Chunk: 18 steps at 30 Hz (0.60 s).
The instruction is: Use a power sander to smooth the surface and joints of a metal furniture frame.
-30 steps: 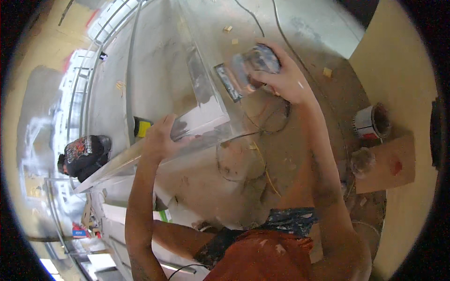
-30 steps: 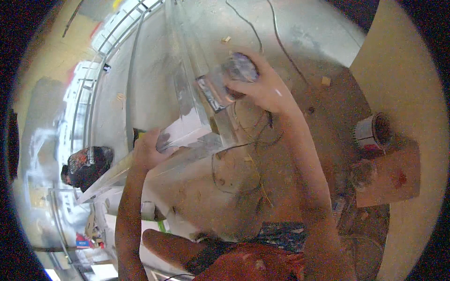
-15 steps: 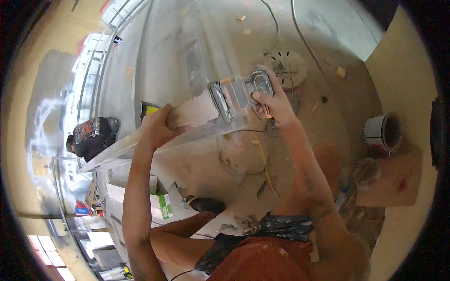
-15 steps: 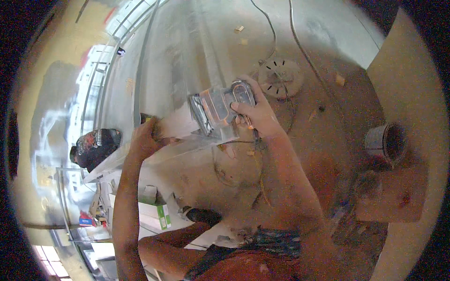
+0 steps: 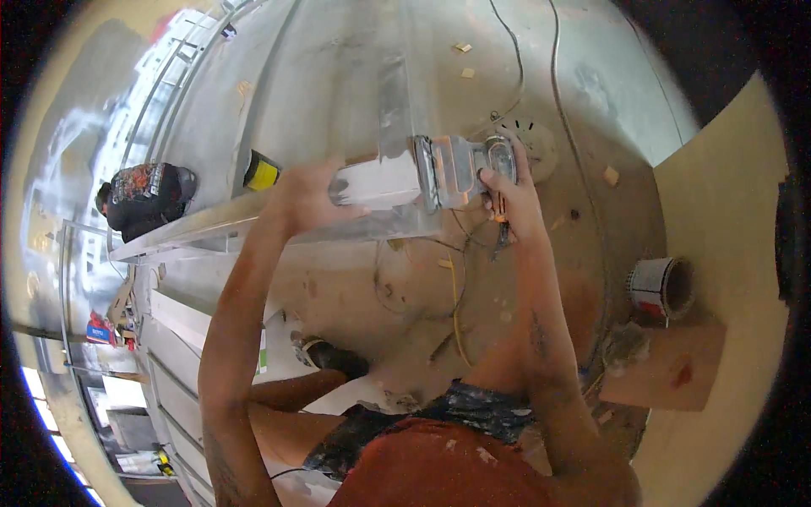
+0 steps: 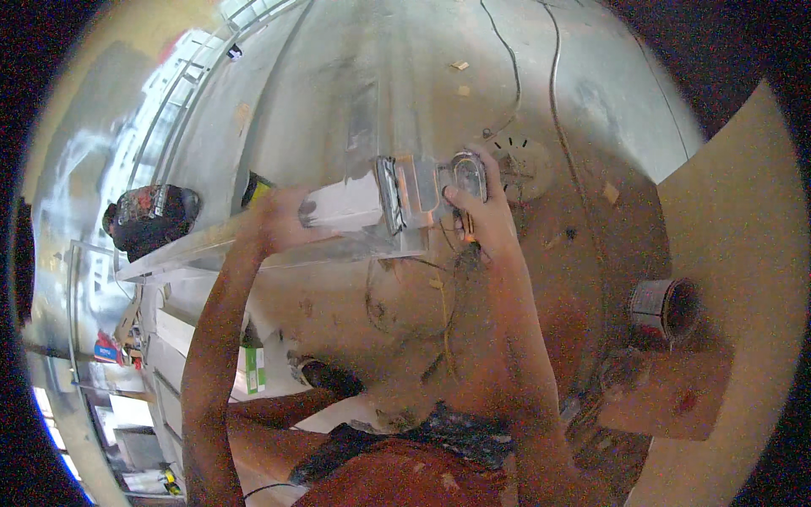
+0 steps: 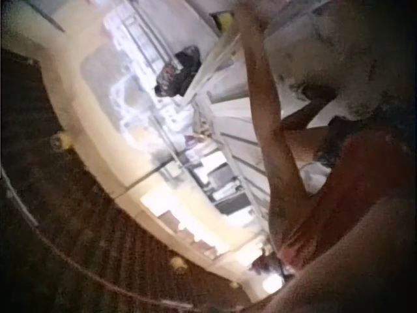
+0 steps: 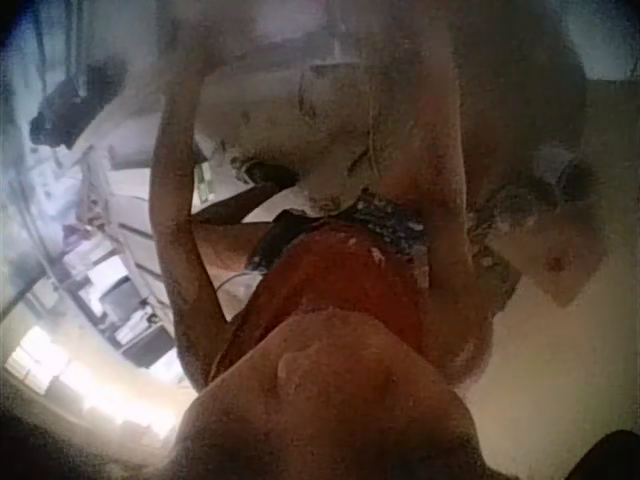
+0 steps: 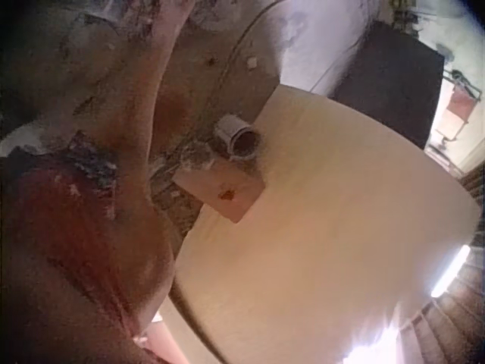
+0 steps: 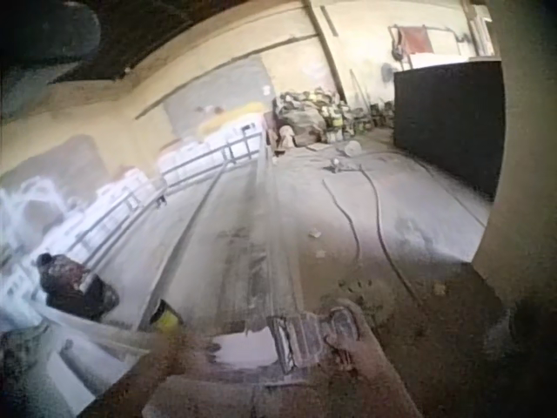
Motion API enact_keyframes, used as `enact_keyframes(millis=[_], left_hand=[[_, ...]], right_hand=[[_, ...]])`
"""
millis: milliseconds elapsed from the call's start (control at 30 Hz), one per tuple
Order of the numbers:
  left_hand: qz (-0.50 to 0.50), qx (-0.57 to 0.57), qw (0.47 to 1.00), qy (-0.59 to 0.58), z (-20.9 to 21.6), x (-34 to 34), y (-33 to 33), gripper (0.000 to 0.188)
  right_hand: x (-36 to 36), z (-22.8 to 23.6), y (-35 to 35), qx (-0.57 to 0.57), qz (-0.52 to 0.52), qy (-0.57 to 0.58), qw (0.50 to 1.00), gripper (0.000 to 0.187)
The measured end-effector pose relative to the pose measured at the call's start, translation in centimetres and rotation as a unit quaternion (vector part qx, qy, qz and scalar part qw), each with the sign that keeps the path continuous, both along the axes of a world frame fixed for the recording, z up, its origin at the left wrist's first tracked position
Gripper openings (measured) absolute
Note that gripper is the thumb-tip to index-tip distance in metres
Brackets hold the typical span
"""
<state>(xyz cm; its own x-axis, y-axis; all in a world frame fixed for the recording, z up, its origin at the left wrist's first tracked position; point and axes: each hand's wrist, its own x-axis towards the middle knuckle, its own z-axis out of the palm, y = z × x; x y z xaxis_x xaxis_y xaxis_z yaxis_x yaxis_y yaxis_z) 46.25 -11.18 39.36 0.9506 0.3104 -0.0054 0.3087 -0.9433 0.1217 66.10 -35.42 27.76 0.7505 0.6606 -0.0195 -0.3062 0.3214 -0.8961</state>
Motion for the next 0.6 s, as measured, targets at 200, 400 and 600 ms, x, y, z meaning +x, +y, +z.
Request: enact_keyframes(millis=[200, 400, 600], left_hand=[[-0.027, 0.024, 0.998, 0.048, 0.3, 3.1, -2.5, 0.068], [-0.043, 0.012, 0.999, 0.025, 0.2, 3.2, -3.3, 0.071], [-0.043, 0.028, 0.998, 0.041, 0.6, 3.4, -3.4, 0.077]], right_hand=[[1.3, 1.4, 0.5, -0.013, 0.006, -0.026, 1.000, 0.073], [1.7, -0.4, 2.0, -0.006, -0.005, -0.012, 1.000, 0.075], [6.8, 2.6, 7.2, -0.045, -0.027, -0.007, 0.999, 0.077]])
